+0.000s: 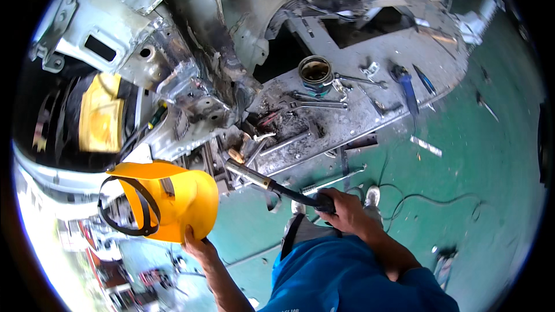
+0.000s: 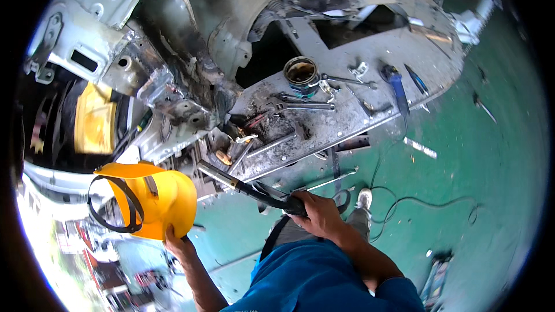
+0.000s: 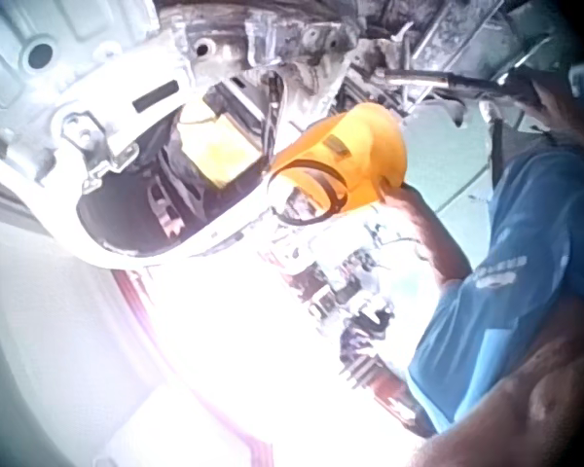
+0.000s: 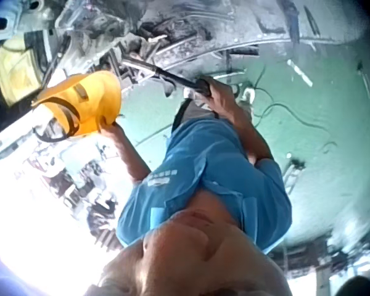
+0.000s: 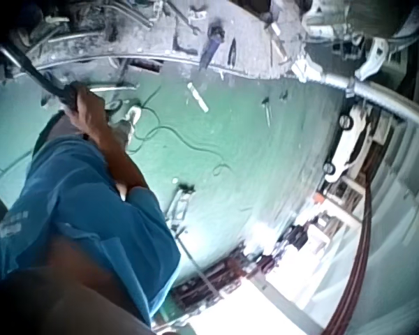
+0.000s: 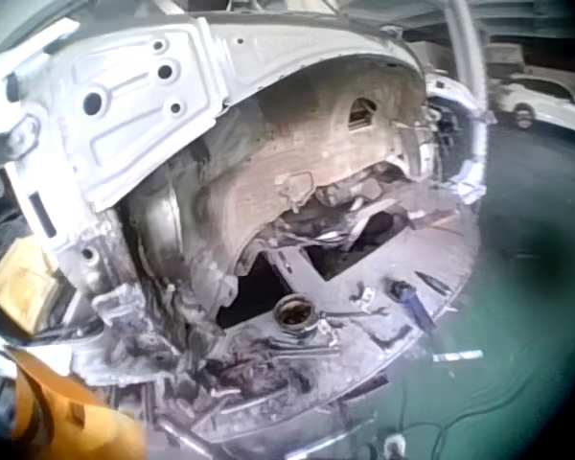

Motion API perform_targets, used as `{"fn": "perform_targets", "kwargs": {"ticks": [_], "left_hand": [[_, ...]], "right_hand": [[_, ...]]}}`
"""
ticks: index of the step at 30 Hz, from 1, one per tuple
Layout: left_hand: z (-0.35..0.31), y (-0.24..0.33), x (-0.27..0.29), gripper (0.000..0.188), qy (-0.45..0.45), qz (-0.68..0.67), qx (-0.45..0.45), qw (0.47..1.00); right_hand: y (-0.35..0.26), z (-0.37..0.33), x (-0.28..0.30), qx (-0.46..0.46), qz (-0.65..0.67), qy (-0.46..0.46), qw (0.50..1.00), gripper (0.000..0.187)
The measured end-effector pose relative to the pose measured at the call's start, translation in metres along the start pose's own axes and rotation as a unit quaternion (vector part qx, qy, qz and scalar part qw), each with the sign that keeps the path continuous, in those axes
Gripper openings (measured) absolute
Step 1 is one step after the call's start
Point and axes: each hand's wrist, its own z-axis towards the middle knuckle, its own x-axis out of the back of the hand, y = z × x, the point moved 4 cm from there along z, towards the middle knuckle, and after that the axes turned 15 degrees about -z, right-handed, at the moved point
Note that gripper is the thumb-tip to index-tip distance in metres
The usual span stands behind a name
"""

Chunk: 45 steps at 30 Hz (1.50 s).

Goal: The person welds a section of a car's frame using a welding torch while holding a yellow welding mask in the other hand. Sparks are visible as the torch is applied to the metal frame.

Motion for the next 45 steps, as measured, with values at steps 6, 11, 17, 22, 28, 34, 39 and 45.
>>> {"fn": "perform_targets", "kwargs": {"ticks": [6, 11, 17, 22, 28, 34, 39, 45], "left_hand": [[-0.150, 0.020, -0.022, 0.017, -0.053, 0.267, -0.249, 0.930], [-0.239, 0.035, -0.042, 0.020, -0.100, 0.495, -0.358, 0.786], [-0.279, 0.023, -0.015, 0.013, -0.045, 0.509, -0.261, 0.819], [-0.298, 0.006, 0.026, 0.018, -0.010, 0.515, -0.262, 0.816], [-0.326, -0.001, 0.065, 0.030, -0.058, 0.569, -0.246, 0.782], [-0.310, 0.013, 0.091, 0.025, -0.017, 0.541, -0.171, 0.824], [-0.305, 0.015, 0.090, 0.021, 0.014, 0.506, -0.140, 0.851], [-0.378, 0.004, 0.114, 0.034, 0.259, 0.346, 0.025, 0.902]], "right_hand": [[0.068, -0.021, 0.069, 0.019, 0.060, -0.037, 0.997, 0.047], [0.102, -0.018, 0.105, -0.017, 0.110, -0.073, 0.991, 0.045], [0.108, -0.021, 0.106, -0.016, 0.102, -0.067, 0.992, 0.044], [0.098, -0.027, 0.098, -0.013, 0.066, -0.096, 0.993, 0.043], [0.061, -0.046, 0.067, 0.041, 0.058, -0.150, 0.986, 0.042], [0.037, -0.050, 0.066, 0.078, 0.046, -0.164, 0.982, 0.039], [0.091, -0.024, 0.081, -0.038, 0.071, -0.073, 0.994, 0.036], [0.119, 0.019, 0.069, -0.080, 0.167, -0.091, 0.978, 0.022]]}}
